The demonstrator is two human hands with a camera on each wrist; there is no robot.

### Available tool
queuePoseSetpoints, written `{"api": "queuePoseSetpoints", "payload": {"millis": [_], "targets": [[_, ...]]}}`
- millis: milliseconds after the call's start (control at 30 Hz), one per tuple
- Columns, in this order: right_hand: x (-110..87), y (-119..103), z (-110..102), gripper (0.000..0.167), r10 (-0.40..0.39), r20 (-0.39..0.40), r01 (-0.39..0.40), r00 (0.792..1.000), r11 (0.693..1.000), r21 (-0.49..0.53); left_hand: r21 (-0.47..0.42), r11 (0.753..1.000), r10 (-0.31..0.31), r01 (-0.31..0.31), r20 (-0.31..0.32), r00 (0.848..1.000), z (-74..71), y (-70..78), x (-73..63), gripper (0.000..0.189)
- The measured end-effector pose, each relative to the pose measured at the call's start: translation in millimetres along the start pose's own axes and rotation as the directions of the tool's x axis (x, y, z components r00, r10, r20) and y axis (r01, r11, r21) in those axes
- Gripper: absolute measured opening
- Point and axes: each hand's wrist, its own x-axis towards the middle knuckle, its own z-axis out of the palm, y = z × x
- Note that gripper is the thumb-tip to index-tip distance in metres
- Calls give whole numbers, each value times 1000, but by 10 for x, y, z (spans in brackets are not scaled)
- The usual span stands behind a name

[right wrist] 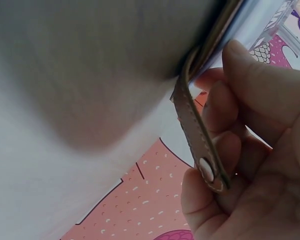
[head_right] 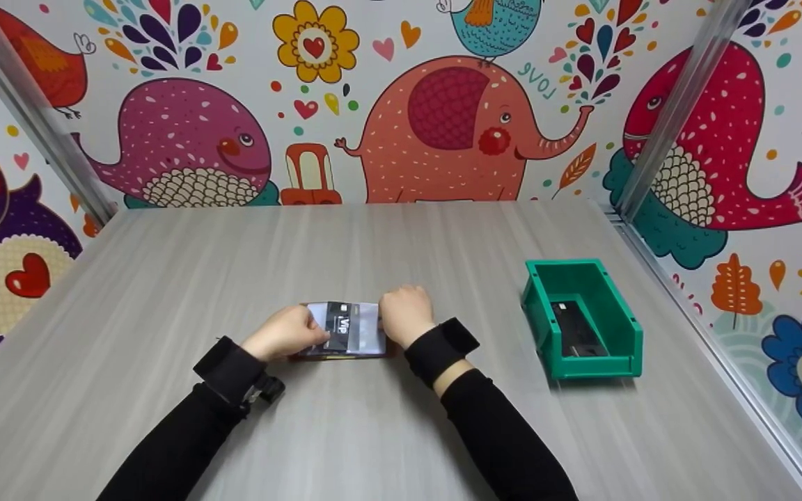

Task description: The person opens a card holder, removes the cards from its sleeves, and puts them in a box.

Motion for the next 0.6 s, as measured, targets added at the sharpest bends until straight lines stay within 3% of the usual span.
{"api": "queuePoseSetpoints", "payload": {"millis": [267, 600], "targets": [[-4, -4, 1, 14, 23, 18, -23, 1000, 1000, 9, -16, 999, 35, -35, -10, 999, -13, -20, -14, 32], [-11, -2, -12, 14, 12, 9, -12, 1000, 1000, 10, -72, 997, 9, -9, 5, 1000, -47, -9, -33, 19]]}}
